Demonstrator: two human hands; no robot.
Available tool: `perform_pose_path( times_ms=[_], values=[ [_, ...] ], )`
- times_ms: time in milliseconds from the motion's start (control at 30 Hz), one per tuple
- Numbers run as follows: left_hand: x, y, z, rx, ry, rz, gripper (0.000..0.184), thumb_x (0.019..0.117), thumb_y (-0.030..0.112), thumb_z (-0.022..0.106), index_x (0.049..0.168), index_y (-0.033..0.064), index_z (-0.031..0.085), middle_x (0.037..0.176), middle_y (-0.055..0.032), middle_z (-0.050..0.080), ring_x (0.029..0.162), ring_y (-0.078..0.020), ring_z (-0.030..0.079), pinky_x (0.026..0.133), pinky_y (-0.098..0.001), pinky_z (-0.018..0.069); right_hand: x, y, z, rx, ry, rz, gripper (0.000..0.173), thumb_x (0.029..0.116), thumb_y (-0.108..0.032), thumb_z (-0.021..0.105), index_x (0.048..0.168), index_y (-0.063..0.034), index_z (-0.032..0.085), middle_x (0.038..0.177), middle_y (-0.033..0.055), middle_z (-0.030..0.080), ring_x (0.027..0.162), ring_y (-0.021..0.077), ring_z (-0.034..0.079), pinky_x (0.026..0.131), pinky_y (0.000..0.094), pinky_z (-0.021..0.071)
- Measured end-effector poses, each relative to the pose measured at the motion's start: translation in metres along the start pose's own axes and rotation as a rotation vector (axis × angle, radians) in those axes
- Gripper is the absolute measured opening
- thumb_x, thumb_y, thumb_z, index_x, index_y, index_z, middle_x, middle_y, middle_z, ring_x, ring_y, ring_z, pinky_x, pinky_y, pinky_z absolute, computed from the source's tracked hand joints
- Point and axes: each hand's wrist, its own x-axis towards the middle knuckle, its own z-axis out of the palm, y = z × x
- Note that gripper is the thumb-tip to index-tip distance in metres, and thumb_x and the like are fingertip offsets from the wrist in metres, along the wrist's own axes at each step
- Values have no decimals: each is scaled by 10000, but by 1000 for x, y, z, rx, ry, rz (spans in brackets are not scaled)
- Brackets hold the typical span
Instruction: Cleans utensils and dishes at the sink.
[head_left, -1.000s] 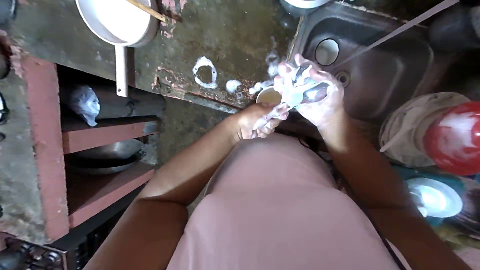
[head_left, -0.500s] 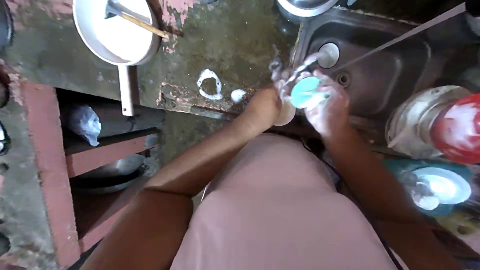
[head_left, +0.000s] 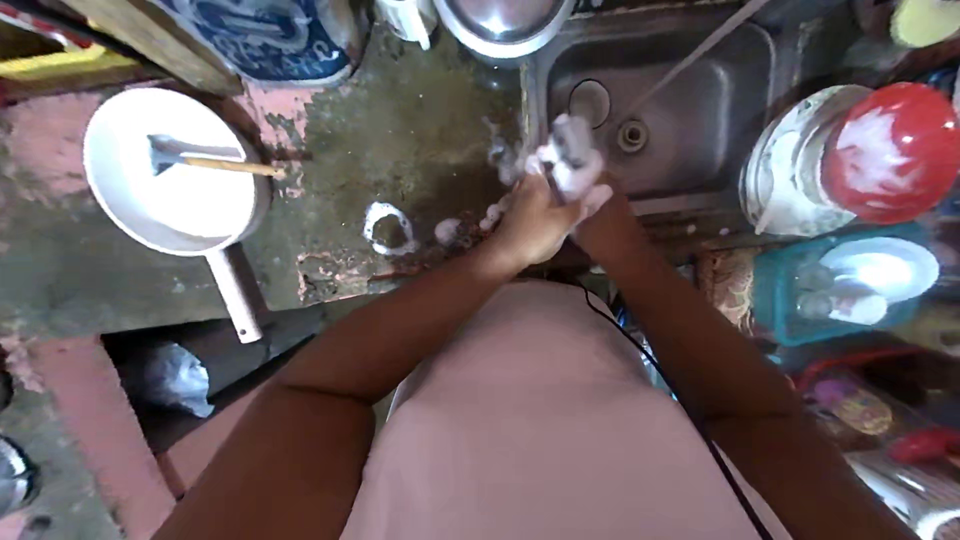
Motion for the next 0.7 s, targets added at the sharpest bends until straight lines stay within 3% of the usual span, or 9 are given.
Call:
perform_pose_path(
  times_ms=[33,100,167,267,367,467,533,633,700],
  values=[
    [5,4,5,-150,-7,-90,461,1013,295,644,1391,59,526,1213,-93,665,1101,-131,649,979,-358,554,-2,-11,-2,-119,-51,6,354,897,-166,730,1184,36,678,1156,241,689,1110,371,671,943,539,549],
    [15,8,13,-346,78,-228,340,1101,325,461,1247,58,613,988,-48,677,861,-104,650,782,-316,569,-2,-23,-6,-118,-150,73,502,888,-183,730,1313,51,599,1189,267,668,1104,413,668,921,573,552],
    [24,5,13,-476,172,-212,350,1120,270,373,1192,38,624,999,-49,709,906,-131,686,829,-347,596,-3,-13,-9,13,-198,67,580,933,-180,696,1447,10,503,1233,245,663,1116,380,675,952,551,554],
    [41,-1,14,-602,298,-85,370,1127,225,289,1096,28,600,944,-96,741,866,-218,721,780,-407,611,-7,31,-13,290,-231,-2,337,1019,-182,608,1324,-40,619,1158,158,697,1035,261,691,939,462,572],
    [49,3,26,-642,304,-6,387,1139,261,245,1087,66,575,943,-78,734,892,-214,719,787,-395,610,-20,64,-29,601,-227,0,266,1074,-224,523,1111,-4,668,925,87,643,731,128,604,659,300,553],
    [45,14,53,-600,167,15,331,1114,194,325,1150,26,608,1013,-78,725,966,-186,694,880,-400,589,-36,89,-49,737,-223,68,270,1071,-200,535,1175,23,644,884,80,643,681,116,592,602,281,543],
    [45,23,68,-516,24,17,276,1089,119,376,1168,-8,607,1063,-85,716,1027,-168,684,952,-398,572,-48,113,-66,638,-131,66,255,1052,-180,564,1180,19,659,946,71,675,760,90,632,686,262,573],
    [53,36,81,-357,-170,37,327,1068,86,415,1306,-19,614,1255,-106,695,1194,-163,647,1069,-382,527,-68,163,-106,328,57,42,258,1038,-176,582,1173,9,701,1170,124,701,1066,144,673,972,325,563],
    [58,39,84,-287,-199,22,399,1083,129,354,1385,30,596,1353,-83,657,1270,-164,606,1083,-388,511,-84,194,-139,235,133,179,290,1052,-184,556,1206,25,684,1185,159,694,1081,194,670,984,386,554]
  ],
)
